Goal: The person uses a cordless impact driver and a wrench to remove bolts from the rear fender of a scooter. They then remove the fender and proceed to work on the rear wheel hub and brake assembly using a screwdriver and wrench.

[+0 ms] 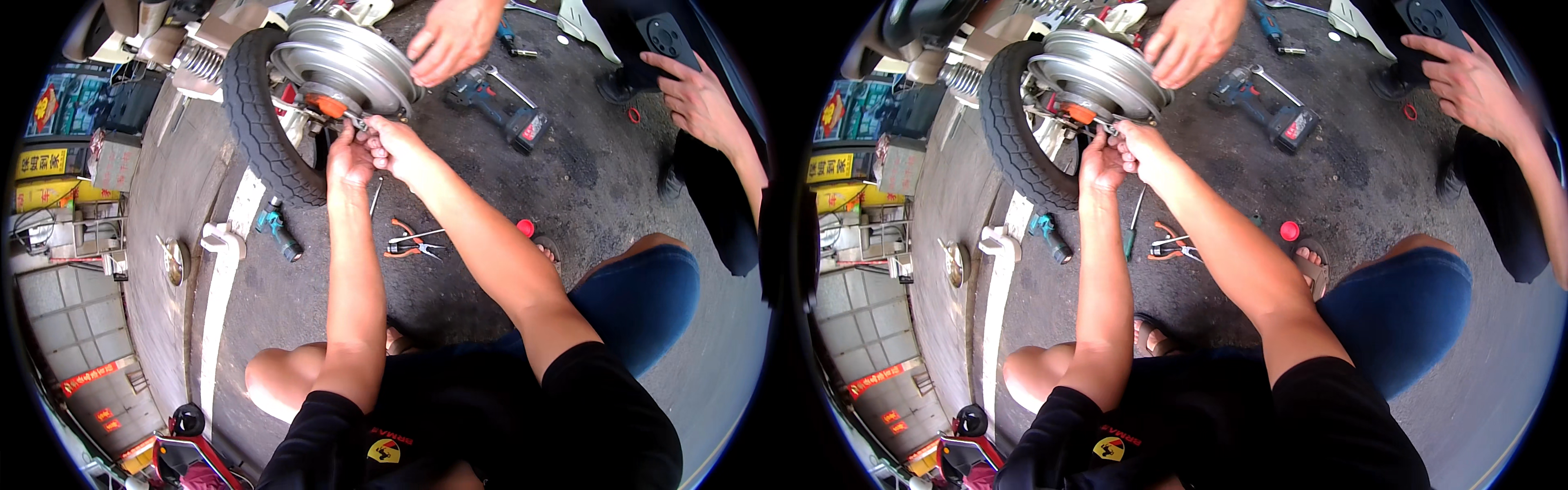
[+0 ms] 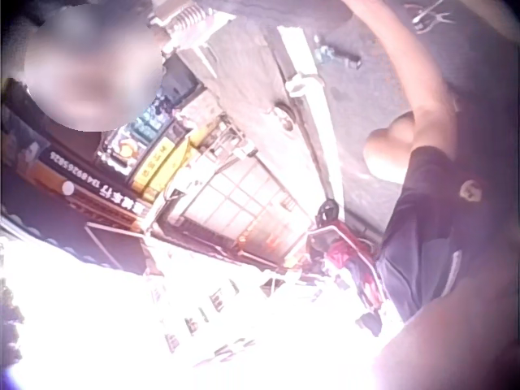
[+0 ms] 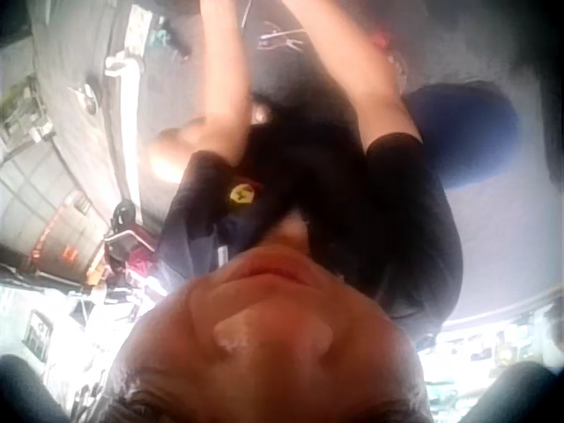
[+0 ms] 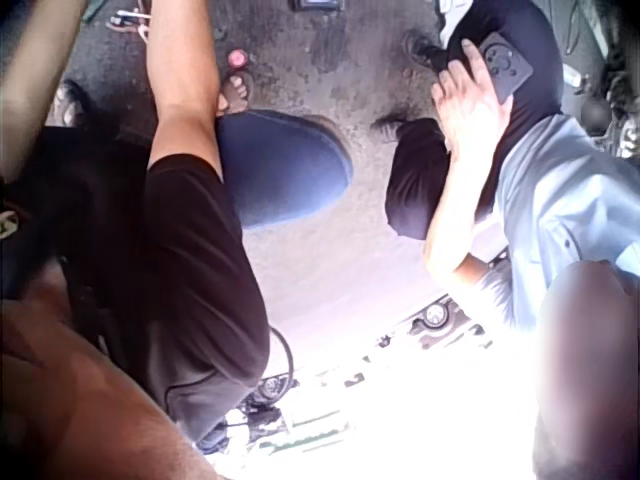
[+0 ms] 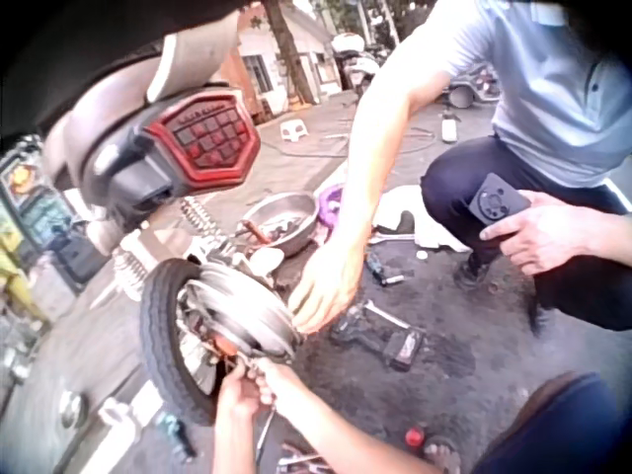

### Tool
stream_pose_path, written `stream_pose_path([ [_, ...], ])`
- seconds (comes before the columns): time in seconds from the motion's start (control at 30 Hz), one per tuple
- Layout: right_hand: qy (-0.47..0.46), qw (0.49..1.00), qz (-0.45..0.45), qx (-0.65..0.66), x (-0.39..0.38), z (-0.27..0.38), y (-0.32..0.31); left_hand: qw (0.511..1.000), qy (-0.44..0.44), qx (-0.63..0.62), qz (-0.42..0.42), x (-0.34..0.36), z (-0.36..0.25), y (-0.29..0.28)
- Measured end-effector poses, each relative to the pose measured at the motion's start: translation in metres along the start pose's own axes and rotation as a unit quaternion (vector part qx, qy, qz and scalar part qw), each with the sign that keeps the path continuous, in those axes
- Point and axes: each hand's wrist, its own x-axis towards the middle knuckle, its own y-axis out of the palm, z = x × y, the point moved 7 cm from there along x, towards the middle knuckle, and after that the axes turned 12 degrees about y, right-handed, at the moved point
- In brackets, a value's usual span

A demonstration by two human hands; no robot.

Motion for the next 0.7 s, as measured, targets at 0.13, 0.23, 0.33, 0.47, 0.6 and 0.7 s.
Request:
stream_pose_path([
  [0.13, 0.001, 1.0, 0.0, -0.027, -0.004, 0.001, 0.0, 0.992, -0.03, -0.102, 0.072, -0.01, 0.006, 0.014],
  [0.23, 0.004, 1.0, -0.006, -0.019, -0.004, -0.002, -0.001, 0.988, -0.018, -0.115, 0.103, -0.013, 0.005, 0.015],
  [0.33, -0.008, 1.0, -0.008, -0.023, -0.001, -0.003, 0.001, 0.993, -0.034, -0.079, 0.079, -0.012, 0.005, 0.01],
  [0.47, 0.022, 0.999, -0.002, -0.043, 0.002, -0.01, 0.003, 1.0, -0.013, -0.007, 0.015, -0.009, -0.002, 0.004],
  [0.6, 0.021, 0.999, 0.036, 0.005, 0.001, -0.008, 0.005, 0.999, 0.006, 0.003, -0.044, -0.007, 0.0, 0.005],
  [0.7, 0.026, 0.997, 0.068, 0.009, -0.001, -0.006, 0.009, 0.997, 0.01, -0.018, -0.075, -0.002, 0.0, 0.002],
])
